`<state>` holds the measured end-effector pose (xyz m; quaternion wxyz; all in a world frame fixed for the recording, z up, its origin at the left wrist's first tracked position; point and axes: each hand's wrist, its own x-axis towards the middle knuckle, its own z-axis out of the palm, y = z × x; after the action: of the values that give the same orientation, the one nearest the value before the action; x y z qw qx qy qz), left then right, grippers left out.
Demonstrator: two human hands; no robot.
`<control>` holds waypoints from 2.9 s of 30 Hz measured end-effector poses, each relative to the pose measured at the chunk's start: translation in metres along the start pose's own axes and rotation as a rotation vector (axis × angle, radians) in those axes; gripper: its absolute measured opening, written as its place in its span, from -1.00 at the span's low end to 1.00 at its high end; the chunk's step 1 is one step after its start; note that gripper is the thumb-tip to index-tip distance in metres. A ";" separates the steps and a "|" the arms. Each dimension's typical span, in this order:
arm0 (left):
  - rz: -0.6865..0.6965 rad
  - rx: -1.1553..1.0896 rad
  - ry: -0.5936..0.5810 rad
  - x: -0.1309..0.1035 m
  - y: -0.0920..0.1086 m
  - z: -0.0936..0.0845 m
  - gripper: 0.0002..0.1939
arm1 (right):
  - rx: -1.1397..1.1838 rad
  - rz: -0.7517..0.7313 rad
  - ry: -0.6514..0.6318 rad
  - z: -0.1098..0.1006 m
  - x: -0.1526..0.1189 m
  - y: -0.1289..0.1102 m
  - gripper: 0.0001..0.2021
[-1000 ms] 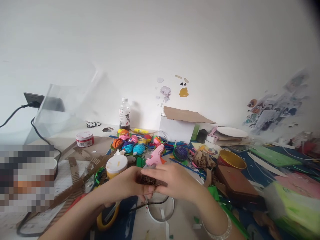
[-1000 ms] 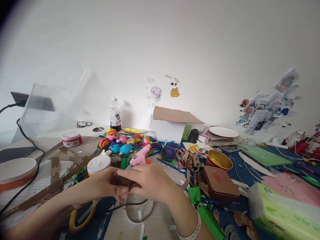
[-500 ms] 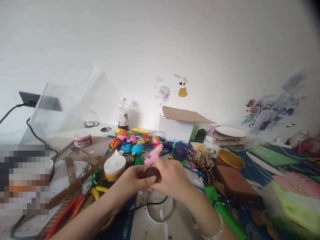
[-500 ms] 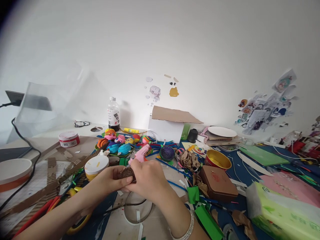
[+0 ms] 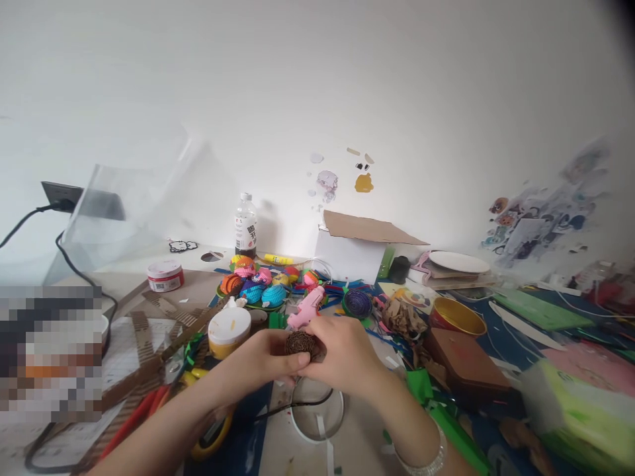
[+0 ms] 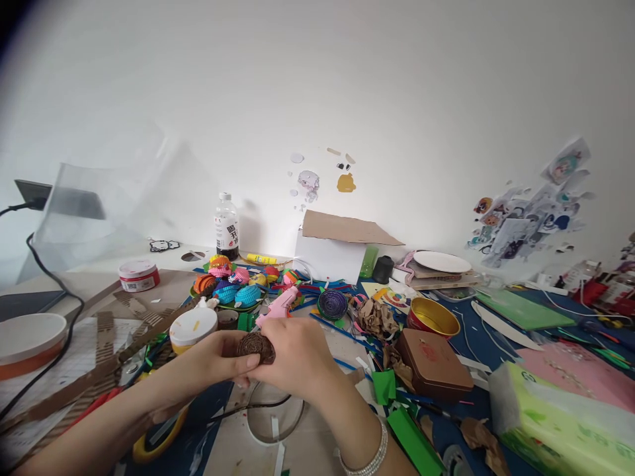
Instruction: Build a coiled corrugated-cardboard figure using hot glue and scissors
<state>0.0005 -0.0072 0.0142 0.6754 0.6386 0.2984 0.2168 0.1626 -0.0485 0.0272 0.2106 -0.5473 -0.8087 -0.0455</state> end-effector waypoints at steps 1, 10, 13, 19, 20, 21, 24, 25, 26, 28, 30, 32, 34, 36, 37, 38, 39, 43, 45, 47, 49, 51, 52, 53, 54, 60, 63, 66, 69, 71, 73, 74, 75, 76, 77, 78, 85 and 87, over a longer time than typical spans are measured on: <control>-0.002 -0.048 0.011 0.000 -0.001 0.002 -0.64 | 0.014 0.031 -0.001 0.000 0.000 0.000 -0.70; -0.007 0.054 -0.125 -0.008 0.012 -0.001 -0.66 | 0.378 -0.075 -0.144 -0.020 -0.003 0.004 -0.63; 0.017 0.018 -0.072 -0.005 0.009 0.000 -0.63 | 0.328 0.028 -0.085 -0.013 -0.002 0.000 -0.61; 0.033 0.028 -0.074 -0.003 0.005 0.001 -0.61 | 0.300 0.063 -0.110 -0.005 -0.001 0.000 -0.50; 0.031 0.048 -0.081 -0.004 0.007 0.001 -0.62 | 0.325 -0.003 -0.135 -0.007 -0.002 0.001 -0.48; 0.027 0.067 -0.086 -0.005 0.008 0.001 -0.62 | 0.350 -0.069 -0.160 -0.010 -0.003 0.003 -0.48; -0.004 0.125 -0.130 -0.008 0.012 -0.001 -0.64 | 0.370 -0.176 -0.224 -0.018 -0.004 0.005 -0.56; -0.015 0.143 -0.154 -0.008 0.012 -0.002 -0.65 | 0.355 -0.174 -0.234 -0.019 -0.004 0.005 -0.60; -0.024 0.156 -0.182 -0.008 0.012 -0.003 -0.67 | 0.329 -0.162 -0.239 -0.018 -0.003 0.003 -0.63; -0.027 0.170 -0.222 -0.008 0.010 -0.005 -0.68 | 0.252 -0.124 -0.230 -0.014 -0.002 -0.001 -0.64; -0.038 0.156 -0.232 -0.007 0.008 -0.006 -0.68 | 0.171 -0.086 -0.202 -0.009 -0.001 -0.004 -0.63; -0.071 0.121 -0.220 -0.007 0.005 -0.006 -0.66 | 0.114 -0.070 -0.186 -0.006 0.000 -0.006 -0.63; -0.104 0.090 -0.208 -0.008 0.004 -0.007 -0.66 | 0.118 -0.091 -0.197 -0.007 0.000 -0.005 -0.64; -0.110 0.088 -0.202 -0.009 0.003 -0.008 -0.69 | 0.173 -0.144 -0.211 -0.010 -0.001 -0.003 -0.60; -0.107 0.096 -0.202 -0.010 0.004 -0.009 -0.69 | 0.205 -0.179 -0.216 -0.012 -0.002 -0.002 -0.56; -0.109 0.107 -0.205 -0.010 0.004 -0.009 -0.70 | 0.228 -0.210 -0.221 -0.014 -0.002 -0.001 -0.55; -0.116 0.121 -0.211 -0.010 0.005 -0.010 -0.70 | 0.235 -0.233 -0.229 -0.015 -0.002 0.000 -0.57; -0.121 0.130 -0.182 -0.006 0.005 -0.009 -0.68 | 0.123 -0.185 -0.201 -0.011 -0.001 -0.004 -0.75; -0.083 0.083 -0.133 -0.003 0.003 -0.007 -0.66 | 0.056 -0.105 -0.178 -0.006 0.001 -0.007 -0.71; -0.060 0.052 -0.086 -0.002 0.001 -0.006 -0.63 | 0.041 -0.037 -0.210 -0.003 0.003 -0.010 -0.66; -0.064 0.070 -0.060 -0.002 0.001 -0.006 -0.63 | 0.082 -0.023 -0.257 -0.002 0.004 -0.008 -0.65; -0.074 0.105 -0.061 -0.004 0.002 -0.007 -0.64 | 0.146 -0.063 -0.258 -0.005 0.003 -0.003 -0.61; -0.077 0.116 -0.071 -0.005 0.003 -0.008 -0.65 | 0.168 -0.095 -0.251 -0.007 0.002 0.000 -0.58; -0.080 0.122 -0.085 -0.006 0.004 -0.008 -0.67 | 0.180 -0.131 -0.244 -0.009 0.000 0.003 -0.55; -0.087 0.130 -0.104 -0.007 0.005 -0.009 -0.68 | 0.180 -0.165 -0.243 -0.011 -0.001 0.006 -0.52; -0.165 0.178 -0.187 -0.007 0.002 -0.008 -0.68 | 0.167 -0.283 -0.250 -0.010 -0.002 0.007 -0.63; -0.151 0.148 -0.167 -0.003 -0.003 -0.007 -0.67 | 0.075 -0.190 -0.187 -0.005 0.000 0.001 -0.72; -0.127 0.154 -0.176 -0.003 -0.005 -0.007 -0.68 | -0.004 -0.108 -0.176 -0.005 0.001 -0.001 -0.71; -0.152 0.171 -0.231 -0.007 -0.003 -0.008 -0.68 | 0.077 -0.184 -0.210 -0.012 -0.001 -0.001 -0.60; -0.181 0.181 -0.265 -0.010 0.000 -0.009 -0.68 | 0.167 -0.270 -0.231 -0.018 -0.002 -0.001 -0.56; -0.213 0.194 -0.305 -0.011 0.002 -0.009 -0.67 | 0.201 -0.305 -0.243 -0.020 -0.003 -0.001 -0.60; -0.214 0.202 -0.322 -0.012 0.003 -0.008 -0.66 | 0.183 -0.294 -0.246 -0.019 -0.003 -0.002 -0.66; -0.201 0.207 -0.333 -0.011 0.004 -0.008 -0.66 | 0.143 -0.268 -0.247 -0.017 -0.003 -0.003 -0.68; -0.176 0.210 -0.338 -0.011 0.005 -0.008 -0.66 | 0.093 -0.237 -0.245 -0.014 -0.003 -0.004 -0.66; -0.142 0.215 -0.338 -0.011 0.005 -0.008 -0.66 | 0.043 -0.210 -0.239 -0.010 -0.003 -0.005 -0.61; -0.108 0.223 -0.334 -0.011 0.005 -0.009 -0.65 | 0.010 -0.194 -0.227 -0.008 -0.003 -0.006 -0.57; -0.168 0.225 -0.345 -0.014 0.008 -0.010 -0.73 | 0.171 -0.344 -0.248 -0.019 -0.005 -0.004 -0.46; -0.190 0.235 -0.366 -0.014 0.010 -0.008 -0.71 | 0.171 -0.346 -0.245 -0.020 -0.005 -0.004 -0.59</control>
<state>-0.0143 -0.0094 0.0255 0.6567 0.7104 0.2530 -0.0032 0.1668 -0.0604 0.0441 0.1456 -0.3821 -0.9110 0.0545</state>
